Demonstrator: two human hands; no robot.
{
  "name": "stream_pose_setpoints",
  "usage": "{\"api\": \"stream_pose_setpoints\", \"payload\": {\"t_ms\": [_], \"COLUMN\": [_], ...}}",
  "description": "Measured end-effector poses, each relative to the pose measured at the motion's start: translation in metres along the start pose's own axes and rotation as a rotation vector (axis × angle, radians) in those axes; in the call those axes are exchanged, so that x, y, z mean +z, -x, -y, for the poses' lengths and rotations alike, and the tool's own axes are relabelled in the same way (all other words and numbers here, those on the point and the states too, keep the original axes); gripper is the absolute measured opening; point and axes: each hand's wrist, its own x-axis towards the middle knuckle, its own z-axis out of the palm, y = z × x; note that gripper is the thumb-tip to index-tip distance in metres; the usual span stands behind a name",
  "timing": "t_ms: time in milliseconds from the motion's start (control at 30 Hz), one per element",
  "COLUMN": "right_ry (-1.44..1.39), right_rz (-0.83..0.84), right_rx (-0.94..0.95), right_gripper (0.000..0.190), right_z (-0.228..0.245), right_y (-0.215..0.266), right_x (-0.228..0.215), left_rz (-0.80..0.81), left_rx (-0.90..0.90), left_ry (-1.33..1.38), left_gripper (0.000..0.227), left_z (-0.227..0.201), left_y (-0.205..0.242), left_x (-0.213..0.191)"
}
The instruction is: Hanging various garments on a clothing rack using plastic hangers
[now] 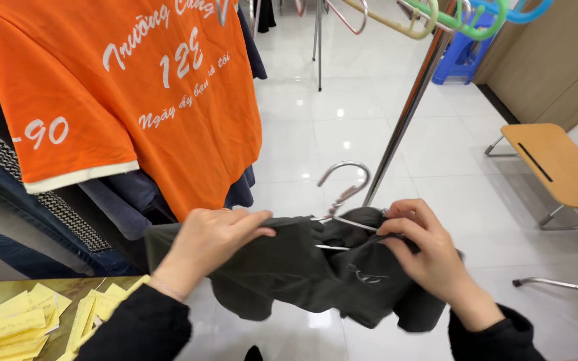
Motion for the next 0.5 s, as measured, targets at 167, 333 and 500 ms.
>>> {"api": "stream_pose_setpoints", "payload": {"t_ms": [167,333,500], "right_ry": [0.000,0.210,-0.115], "right_rz": [0.067,-0.065,-0.018], "right_rx": [0.137,0.183,0.772], "right_gripper": [0.022,0.011,0.016], "right_z": [0.013,-0.028,-0.057], "right_y": [-0.008,-0.008,0.000], "right_x": [0.000,-0.024,-0.034], "left_rz": [-0.061,-0.192,0.072], "left_rx": [-0.014,-0.026,-0.462], "left_ry": [-0.002,0.024,0.295], "left_gripper": [0.021,0.016,0.046], "left_z": [0.012,0.058,0.116], "left_y": [-0.008,-0.011,0.016], "left_x": [0.020,0.019,0.062]}}
